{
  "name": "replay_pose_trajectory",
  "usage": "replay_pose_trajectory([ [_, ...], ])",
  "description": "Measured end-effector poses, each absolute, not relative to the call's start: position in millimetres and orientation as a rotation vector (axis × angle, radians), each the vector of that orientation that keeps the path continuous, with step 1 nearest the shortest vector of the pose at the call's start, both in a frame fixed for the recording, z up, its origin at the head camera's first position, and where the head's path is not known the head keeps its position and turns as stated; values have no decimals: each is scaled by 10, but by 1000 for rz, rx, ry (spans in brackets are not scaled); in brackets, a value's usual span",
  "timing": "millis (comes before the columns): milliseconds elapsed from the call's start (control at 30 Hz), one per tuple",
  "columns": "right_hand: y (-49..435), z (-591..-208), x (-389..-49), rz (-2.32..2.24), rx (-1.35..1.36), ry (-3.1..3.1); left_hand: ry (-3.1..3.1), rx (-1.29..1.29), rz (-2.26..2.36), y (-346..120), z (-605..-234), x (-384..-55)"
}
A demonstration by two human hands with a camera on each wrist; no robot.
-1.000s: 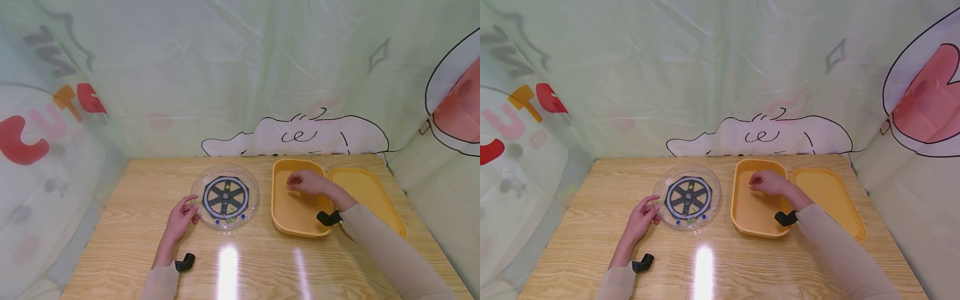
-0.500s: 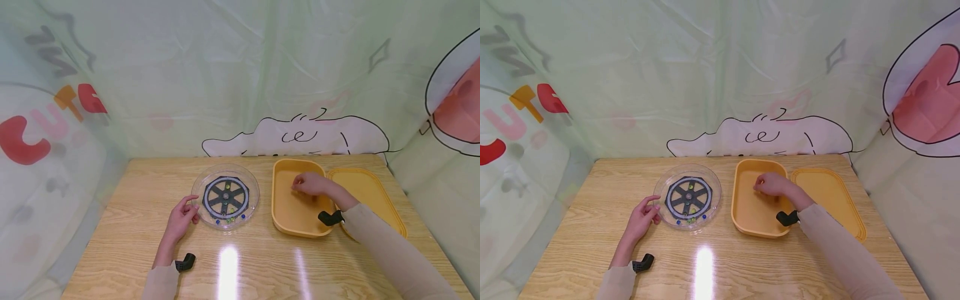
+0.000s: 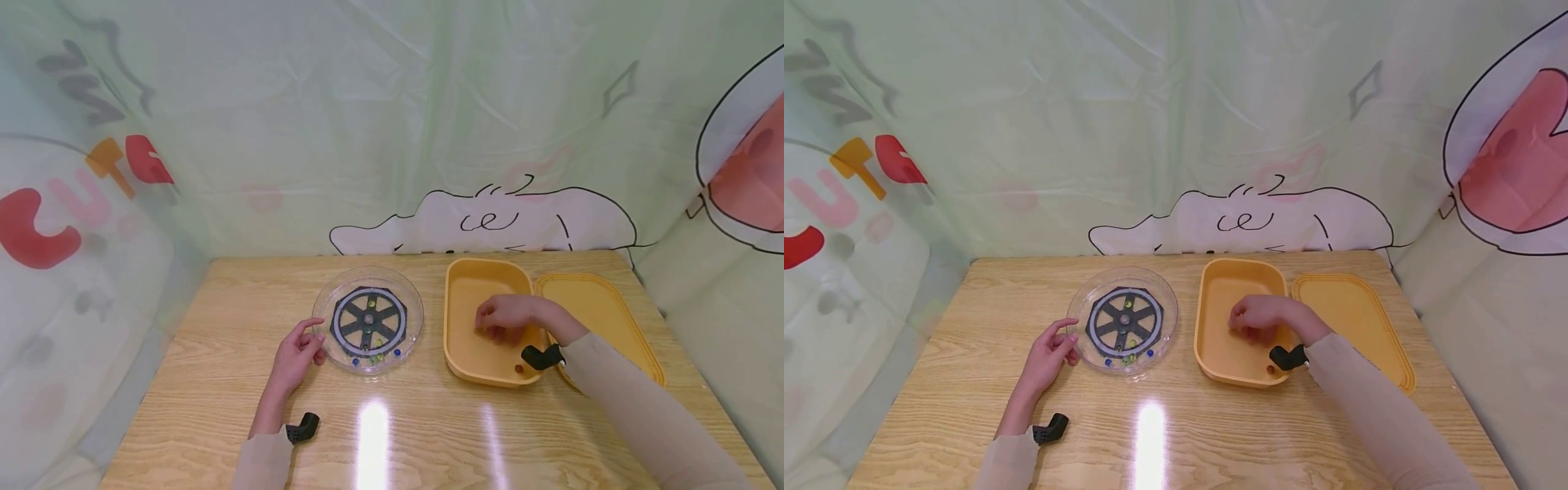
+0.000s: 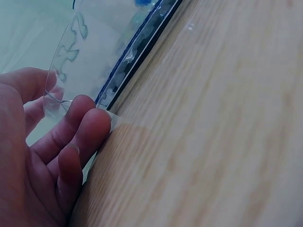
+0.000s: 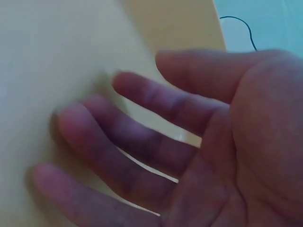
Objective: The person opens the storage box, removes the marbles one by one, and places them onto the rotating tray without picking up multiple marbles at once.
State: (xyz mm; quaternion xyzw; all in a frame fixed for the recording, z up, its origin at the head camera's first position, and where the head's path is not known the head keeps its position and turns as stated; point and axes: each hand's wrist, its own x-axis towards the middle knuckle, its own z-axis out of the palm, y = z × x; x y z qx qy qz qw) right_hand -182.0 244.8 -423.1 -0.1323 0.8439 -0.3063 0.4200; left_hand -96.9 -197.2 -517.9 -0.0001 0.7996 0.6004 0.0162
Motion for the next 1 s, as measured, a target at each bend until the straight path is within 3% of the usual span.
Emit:
replay_pose_trajectory([
  [467, 2405, -4217, -1725, -608, -338, 2010, 2472, -47, 1859, -1952, -5128, -966],
  [733, 2307, -4243, -1656, -688, -362, 1904, 2485, 25, 1850, -1879, -4813, -876],
  [1000, 2198, -4282, -1679, -776, -508, 1779, 2482, -28, 1836, -1872, -4837, -872],
])
